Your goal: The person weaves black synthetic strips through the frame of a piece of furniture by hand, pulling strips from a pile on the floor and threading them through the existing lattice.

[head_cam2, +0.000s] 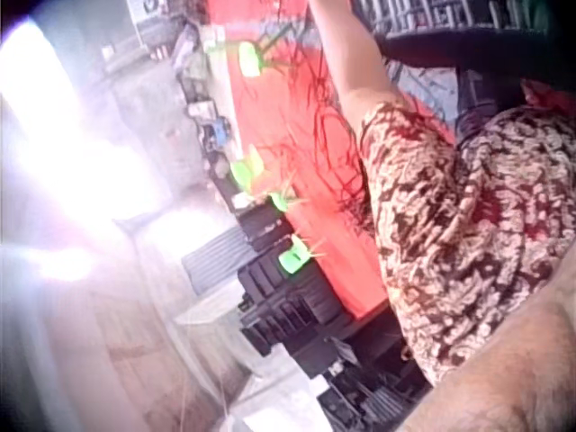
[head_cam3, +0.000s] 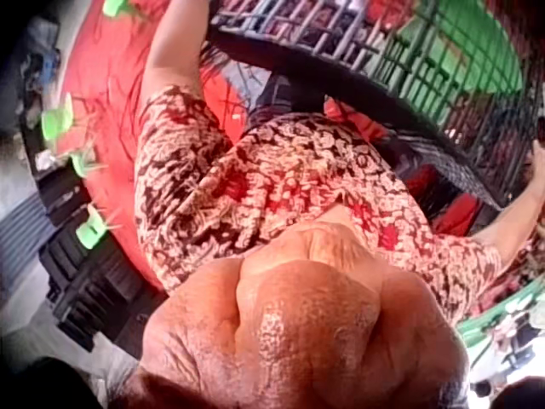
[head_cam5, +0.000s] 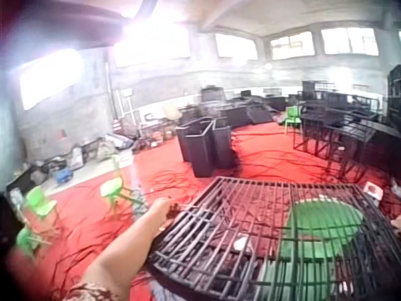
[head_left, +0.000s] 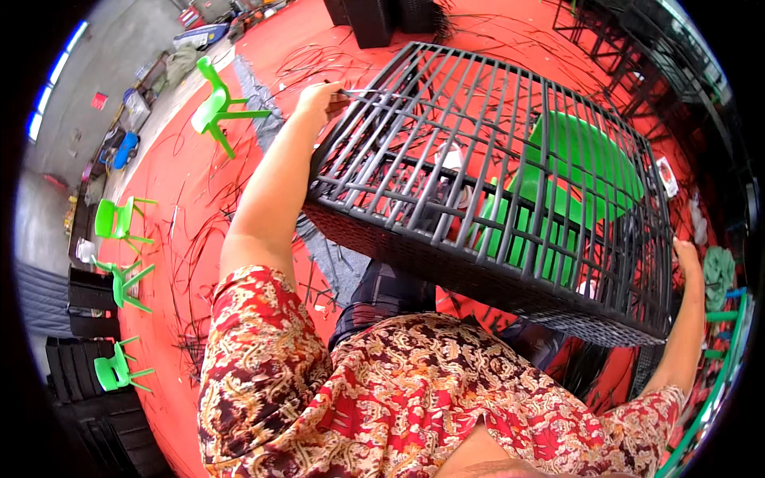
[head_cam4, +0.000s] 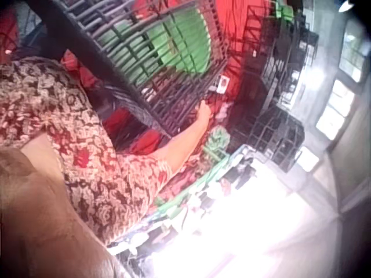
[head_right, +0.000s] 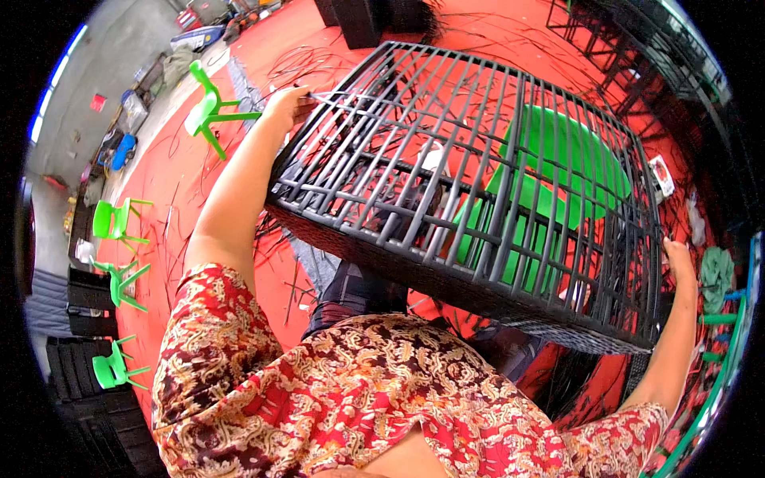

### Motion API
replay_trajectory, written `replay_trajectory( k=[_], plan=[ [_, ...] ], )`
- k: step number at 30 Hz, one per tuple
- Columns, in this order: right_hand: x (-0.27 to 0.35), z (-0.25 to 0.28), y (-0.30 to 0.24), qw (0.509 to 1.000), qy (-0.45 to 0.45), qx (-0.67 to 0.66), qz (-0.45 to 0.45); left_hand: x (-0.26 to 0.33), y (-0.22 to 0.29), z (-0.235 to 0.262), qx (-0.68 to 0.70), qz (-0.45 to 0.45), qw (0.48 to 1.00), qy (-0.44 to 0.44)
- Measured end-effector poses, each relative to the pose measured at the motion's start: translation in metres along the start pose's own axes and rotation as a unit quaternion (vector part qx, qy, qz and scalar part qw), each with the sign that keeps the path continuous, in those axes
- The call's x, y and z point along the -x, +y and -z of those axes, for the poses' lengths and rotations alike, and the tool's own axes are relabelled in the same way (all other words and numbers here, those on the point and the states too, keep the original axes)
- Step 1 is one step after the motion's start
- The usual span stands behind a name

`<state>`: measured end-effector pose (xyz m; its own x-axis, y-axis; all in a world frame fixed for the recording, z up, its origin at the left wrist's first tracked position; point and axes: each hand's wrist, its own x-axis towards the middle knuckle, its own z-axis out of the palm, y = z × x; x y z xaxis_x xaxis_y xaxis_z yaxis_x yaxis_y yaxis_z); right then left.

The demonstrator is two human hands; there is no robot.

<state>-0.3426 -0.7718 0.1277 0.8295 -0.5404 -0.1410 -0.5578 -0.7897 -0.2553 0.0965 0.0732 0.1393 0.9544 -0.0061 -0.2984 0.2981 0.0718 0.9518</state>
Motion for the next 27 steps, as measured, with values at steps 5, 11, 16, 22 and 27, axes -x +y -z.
replay_trajectory(
  k=[5,11,16,22,27],
  plan=[
    [-0.006,-0.002,-0.046,0.988,-0.037,-0.139,-0.055,0.011,0.005,-0.004,-0.016,0.009,1.000,0.015],
    [-0.009,-0.002,-0.034,0.988,0.111,0.102,-0.020,-0.024,-0.010,-0.015,0.046,0.049,0.998,0.000],
    [-0.013,-0.011,-0.075,0.970,0.216,0.113,0.003,-0.023,-0.015,-0.004,0.159,0.042,0.985,0.049],
    [-0.011,-0.015,-0.069,0.966,0.248,0.075,0.012,-0.027,-0.018,-0.006,0.198,-0.025,0.980,-0.008],
    [-0.023,-0.020,-0.041,0.969,0.239,0.056,-0.007,-0.024,-0.016,-0.007,0.249,-0.122,0.960,-0.017]
  ],
)
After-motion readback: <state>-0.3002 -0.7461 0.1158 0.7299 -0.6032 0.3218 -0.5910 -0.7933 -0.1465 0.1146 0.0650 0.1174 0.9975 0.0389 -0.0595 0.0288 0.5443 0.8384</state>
